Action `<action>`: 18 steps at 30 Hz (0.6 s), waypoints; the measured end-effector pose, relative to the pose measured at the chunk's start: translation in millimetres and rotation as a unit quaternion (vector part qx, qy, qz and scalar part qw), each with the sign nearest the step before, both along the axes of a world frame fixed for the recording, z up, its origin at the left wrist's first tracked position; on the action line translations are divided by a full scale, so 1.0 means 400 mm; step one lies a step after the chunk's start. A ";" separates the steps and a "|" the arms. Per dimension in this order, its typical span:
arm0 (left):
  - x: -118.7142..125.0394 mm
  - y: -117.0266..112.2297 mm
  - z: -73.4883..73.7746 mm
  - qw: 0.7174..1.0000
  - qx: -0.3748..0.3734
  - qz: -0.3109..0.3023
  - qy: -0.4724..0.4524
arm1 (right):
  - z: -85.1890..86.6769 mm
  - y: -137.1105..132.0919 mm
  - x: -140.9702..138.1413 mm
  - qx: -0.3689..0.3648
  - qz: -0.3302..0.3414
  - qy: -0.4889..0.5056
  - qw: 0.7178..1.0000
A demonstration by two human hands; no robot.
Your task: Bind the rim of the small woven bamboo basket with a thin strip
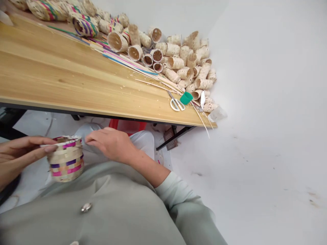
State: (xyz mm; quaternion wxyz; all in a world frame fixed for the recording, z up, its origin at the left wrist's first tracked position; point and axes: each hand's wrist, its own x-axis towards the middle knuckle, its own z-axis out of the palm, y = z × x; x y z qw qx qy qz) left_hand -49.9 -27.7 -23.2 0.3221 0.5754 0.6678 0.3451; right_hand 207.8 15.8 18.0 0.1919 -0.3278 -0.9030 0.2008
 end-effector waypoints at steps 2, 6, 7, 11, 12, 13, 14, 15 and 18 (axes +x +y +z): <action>-0.007 -0.001 0.007 0.999 -0.021 -0.031 -0.018 | 0.025 -0.005 -0.016 0.028 0.010 0.033 0.999; 0.017 -0.011 0.020 0.992 -0.084 -0.090 -0.037 | 0.036 -0.022 -0.024 0.018 -0.022 0.021 0.999; 0.025 -0.013 0.021 0.991 -0.092 -0.087 -0.047 | 0.032 -0.025 -0.025 0.005 -0.024 0.011 1.000; 0.035 -0.017 0.016 0.992 -0.095 -0.061 -0.063 | 0.014 -0.037 -0.034 -0.040 -0.007 -0.004 0.999; 0.035 -0.017 0.016 0.991 -0.096 -0.060 -0.065 | 0.012 -0.040 -0.038 -0.048 -0.008 -0.004 0.999; 0.034 -0.017 0.017 0.991 -0.096 -0.063 -0.072 | 0.010 -0.043 -0.043 -0.055 -0.013 -0.003 0.998; 0.033 -0.018 0.020 0.990 -0.096 -0.064 -0.084 | 0.010 -0.046 -0.048 -0.061 -0.020 -0.001 0.998; 0.033 -0.018 0.024 0.988 -0.097 -0.066 -0.099 | 0.010 -0.049 -0.052 -0.067 -0.027 0.000 0.997; 0.032 -0.022 0.034 0.982 -0.102 -0.059 -0.145 | 0.011 -0.055 -0.063 -0.065 -0.023 -0.003 0.998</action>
